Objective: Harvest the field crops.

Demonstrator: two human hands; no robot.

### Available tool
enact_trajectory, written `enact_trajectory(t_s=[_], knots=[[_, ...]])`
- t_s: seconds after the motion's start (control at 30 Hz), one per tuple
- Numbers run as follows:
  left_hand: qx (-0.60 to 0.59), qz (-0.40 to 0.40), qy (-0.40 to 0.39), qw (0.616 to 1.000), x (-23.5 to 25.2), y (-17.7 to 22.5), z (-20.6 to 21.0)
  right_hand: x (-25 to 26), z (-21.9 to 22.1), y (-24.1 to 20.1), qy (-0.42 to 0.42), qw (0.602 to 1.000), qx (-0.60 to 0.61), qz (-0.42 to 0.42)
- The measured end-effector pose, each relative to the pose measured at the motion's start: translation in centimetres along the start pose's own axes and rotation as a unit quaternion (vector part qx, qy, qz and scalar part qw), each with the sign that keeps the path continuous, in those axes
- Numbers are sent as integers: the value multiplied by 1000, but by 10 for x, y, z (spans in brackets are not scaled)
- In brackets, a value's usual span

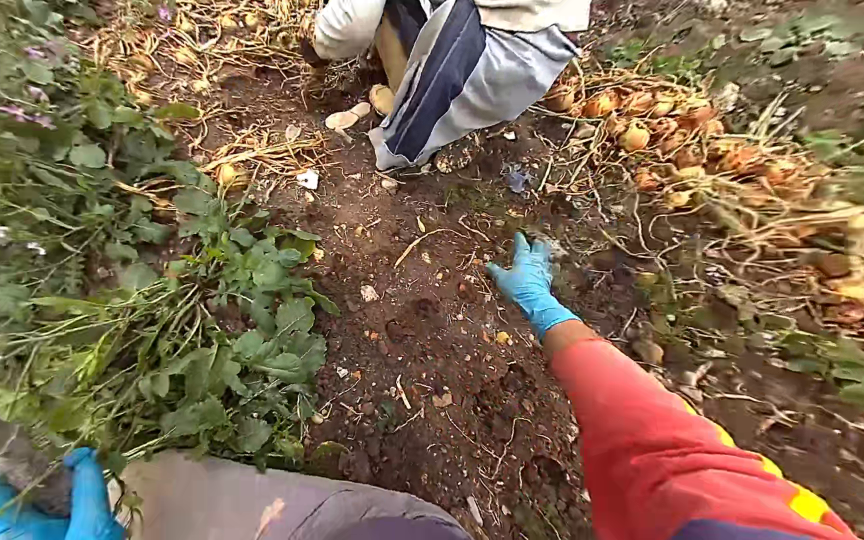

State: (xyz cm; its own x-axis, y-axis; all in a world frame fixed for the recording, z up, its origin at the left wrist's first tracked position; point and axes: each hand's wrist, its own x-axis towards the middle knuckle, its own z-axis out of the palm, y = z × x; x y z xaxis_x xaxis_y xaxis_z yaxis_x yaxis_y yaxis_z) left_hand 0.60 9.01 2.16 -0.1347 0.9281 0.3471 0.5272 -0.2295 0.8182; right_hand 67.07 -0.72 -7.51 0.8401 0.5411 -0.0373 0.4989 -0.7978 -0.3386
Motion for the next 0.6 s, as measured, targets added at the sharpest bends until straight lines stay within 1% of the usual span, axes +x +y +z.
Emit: enact_trajectory(t_s=[0.03, 0.07, 0.1, 0.13, 0.17, 0.2, 0.23, 0.3, 0.37, 0.43, 0.47, 0.53, 0.6], knots=[[6, 21, -40, 999, 7, 3, -3, -19, 36, -7, -42, 999, 1, -2], [43, 38, -71, 996, 12, 6, -6, -37, 66, -14, -77, 997, 6, -1], [110, 51, -93, 988, 16, 9, -7, -54, 92, -21, -101, 995, 4, -3], [178, 81, -109, 975, 19, 13, -4, -69, 114, -26, -108, 994, -6, -10], [232, 117, -132, 957, 23, 14, 2, -81, 130, -31, -96, 995, -26, -22], [271, 145, -165, 937, 25, 13, 11, -89, 142, -33, -66, 996, -49, -34], [300, 167, -201, 917, 26, 12, 22, -93, 151, -34, -37, 997, -66, -34], [319, 180, -272, 890, 25, 11, 53, -92, 158, -35, -9, 996, -82, -19], [325, 171, -333, 869, 27, 12, 91, -91, 159, -34, -3, 997, -81, -12], [343, 138, -378, 848, 36, 17, 125, -91, 160, -34, -3, 997, -79, -11], [355, 122, -386, 842, 43, 18, 139, -91, 159, -35, -3, 997, -80, -10], [385, 101, -372, 839, 62, 10, 154, -92, 158, -36, -4, 996, -85, -6], [425, 65, -334, 839, 83, -14, 152, -92, 159, -35, -1, 996, -86, -5]])
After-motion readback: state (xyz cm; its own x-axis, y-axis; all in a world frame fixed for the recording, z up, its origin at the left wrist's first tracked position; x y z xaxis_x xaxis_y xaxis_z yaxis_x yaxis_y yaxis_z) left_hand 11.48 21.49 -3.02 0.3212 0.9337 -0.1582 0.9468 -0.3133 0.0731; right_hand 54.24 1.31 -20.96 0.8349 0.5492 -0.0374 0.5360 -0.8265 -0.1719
